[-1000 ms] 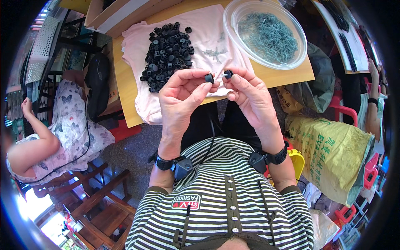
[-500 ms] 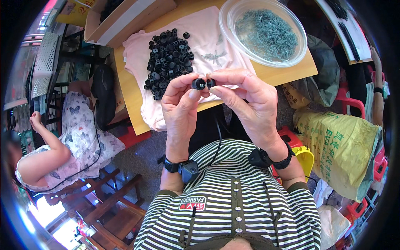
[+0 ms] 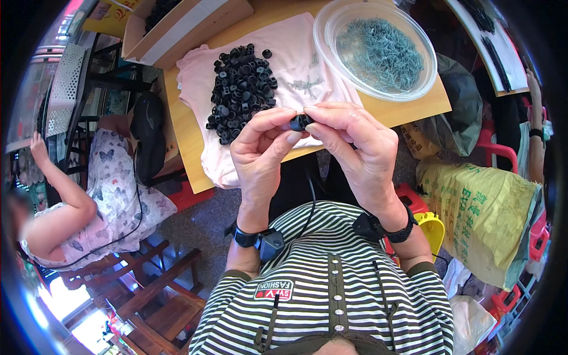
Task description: Manually assembling small black plastic components by hand at a workstation.
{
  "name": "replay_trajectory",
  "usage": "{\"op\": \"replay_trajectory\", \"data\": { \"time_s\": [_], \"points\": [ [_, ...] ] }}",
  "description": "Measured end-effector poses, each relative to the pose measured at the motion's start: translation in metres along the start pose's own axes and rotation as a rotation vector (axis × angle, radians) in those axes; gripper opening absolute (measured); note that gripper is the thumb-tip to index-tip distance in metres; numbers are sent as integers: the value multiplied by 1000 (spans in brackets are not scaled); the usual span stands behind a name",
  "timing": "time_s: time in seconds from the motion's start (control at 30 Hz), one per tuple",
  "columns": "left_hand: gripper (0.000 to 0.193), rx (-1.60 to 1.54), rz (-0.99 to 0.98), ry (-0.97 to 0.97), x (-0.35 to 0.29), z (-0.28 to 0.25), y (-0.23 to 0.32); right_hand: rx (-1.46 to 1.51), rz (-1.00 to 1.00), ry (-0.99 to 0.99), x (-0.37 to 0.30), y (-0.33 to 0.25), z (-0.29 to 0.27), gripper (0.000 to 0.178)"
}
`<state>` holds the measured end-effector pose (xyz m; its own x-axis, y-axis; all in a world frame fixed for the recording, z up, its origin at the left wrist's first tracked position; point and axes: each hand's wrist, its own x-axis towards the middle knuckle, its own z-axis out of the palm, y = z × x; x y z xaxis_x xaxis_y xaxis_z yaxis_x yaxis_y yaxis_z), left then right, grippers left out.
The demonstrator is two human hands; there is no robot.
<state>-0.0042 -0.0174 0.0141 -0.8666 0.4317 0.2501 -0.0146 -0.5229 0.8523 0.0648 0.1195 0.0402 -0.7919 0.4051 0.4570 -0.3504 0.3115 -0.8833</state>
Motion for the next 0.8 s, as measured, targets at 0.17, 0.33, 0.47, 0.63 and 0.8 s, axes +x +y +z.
{"op": "replay_trajectory", "data": {
  "time_s": [0.17,0.33,0.47,0.63,0.8],
  "points": [
    [27,46,30,-37,1,2,-1,-79,-38,15,-3,3,-1,25],
    [27,58,28,-23,1,1,-3,-122,-76,30,-5,5,1,23],
    [27,96,41,-17,1,-2,-4,-130,-102,21,-5,7,1,23],
    [27,96,2,-43,1,-5,-4,-103,-50,12,-3,10,1,19],
    [26,32,-61,-18,2,-1,-1,52,17,51,-3,15,5,16]
  ]
}}
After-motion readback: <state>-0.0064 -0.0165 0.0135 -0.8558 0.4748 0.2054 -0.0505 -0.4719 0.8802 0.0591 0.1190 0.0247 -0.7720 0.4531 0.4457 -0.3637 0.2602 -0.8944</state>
